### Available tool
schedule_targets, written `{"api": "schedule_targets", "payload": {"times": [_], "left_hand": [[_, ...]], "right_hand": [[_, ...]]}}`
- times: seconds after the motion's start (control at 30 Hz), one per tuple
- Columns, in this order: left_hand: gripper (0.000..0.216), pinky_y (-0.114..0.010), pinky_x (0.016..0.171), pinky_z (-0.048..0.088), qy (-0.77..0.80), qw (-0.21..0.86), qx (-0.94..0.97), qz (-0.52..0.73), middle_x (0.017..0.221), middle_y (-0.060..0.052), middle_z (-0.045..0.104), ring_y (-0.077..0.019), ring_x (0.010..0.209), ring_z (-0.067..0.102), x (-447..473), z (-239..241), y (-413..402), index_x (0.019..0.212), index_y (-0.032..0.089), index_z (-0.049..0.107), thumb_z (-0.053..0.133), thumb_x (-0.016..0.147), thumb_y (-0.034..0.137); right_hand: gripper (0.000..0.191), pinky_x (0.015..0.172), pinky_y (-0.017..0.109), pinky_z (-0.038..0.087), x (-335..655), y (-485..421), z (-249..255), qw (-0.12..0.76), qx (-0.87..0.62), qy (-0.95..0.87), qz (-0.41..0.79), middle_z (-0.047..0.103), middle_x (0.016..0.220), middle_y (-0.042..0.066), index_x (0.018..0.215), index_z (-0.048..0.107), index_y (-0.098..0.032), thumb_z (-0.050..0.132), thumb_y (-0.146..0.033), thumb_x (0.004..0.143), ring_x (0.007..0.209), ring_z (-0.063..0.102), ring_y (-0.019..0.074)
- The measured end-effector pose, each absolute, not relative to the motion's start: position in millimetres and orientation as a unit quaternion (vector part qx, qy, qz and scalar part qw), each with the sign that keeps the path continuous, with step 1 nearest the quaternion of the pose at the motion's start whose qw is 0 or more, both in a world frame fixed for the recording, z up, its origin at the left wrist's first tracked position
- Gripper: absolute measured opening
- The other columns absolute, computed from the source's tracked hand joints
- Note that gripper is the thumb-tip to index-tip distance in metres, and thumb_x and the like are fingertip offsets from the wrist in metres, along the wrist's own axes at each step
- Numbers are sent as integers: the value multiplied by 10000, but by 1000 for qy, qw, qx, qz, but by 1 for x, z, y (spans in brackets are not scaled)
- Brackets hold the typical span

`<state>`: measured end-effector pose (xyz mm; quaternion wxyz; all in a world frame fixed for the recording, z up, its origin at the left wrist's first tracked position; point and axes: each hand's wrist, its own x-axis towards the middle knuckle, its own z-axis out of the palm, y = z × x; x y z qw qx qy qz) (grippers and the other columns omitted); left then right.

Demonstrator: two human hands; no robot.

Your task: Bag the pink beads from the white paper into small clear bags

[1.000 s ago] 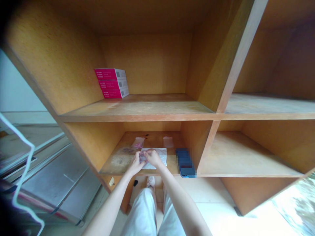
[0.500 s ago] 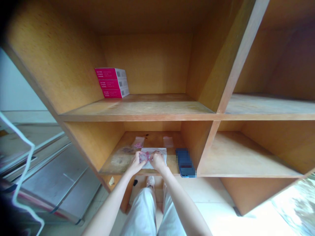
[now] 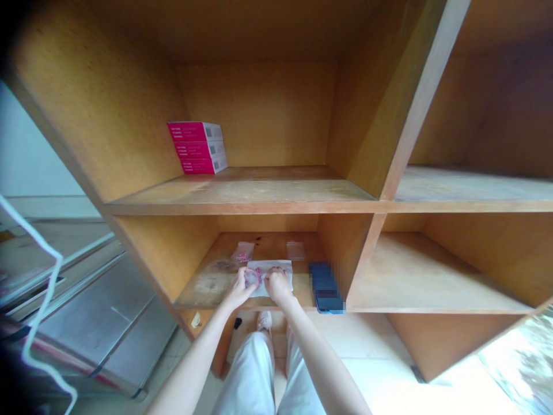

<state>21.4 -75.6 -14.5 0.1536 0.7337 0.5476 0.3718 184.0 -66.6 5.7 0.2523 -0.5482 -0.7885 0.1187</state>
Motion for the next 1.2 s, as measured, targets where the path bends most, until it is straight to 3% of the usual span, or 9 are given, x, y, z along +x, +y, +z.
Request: {"api": "schedule_targets", "payload": {"times": [0.23,0.47,0.57,0.87,1.2], "left_hand": [[348,-370,837,403,548,164,733,368,983,-58,528,-206,948,531,22,-13,-76,1003,201,374,532,716,319],[344,-357,829,401,554,164,728,369,968,-59,544,-192,926,541,22,-16,-75,1001,194,384,539,702,265],[340,-356,826,400,546,162,729,379,982,-64,542,-191,927,536,22,-16,-75,994,196,388,541,709,300],[315,-347,800,406,538,179,728,387,968,-74,550,-187,903,540,20,-16,-74,993,186,386,522,736,308],[288,-353,812,406,516,195,723,416,984,-89,545,-196,928,538,19,-19,-73,988,186,386,511,741,266]], "right_hand": [[140,789,298,370,184,-65,0,281,-549,-781,99,653,829,98,700,656,-159,519,-167,726,876,557,215],[146,635,226,436,175,-55,8,404,-523,-693,288,671,723,37,684,649,-168,504,-168,691,694,607,163],[138,633,229,443,166,-54,11,431,-501,-680,317,670,713,37,690,650,-156,512,-165,689,683,608,164],[285,661,221,412,154,-62,11,394,-435,-772,245,640,659,40,618,639,-150,448,-242,809,654,559,136],[199,702,238,402,158,-67,20,373,-388,-816,213,652,717,31,674,661,-188,499,-239,778,708,572,153]]}}
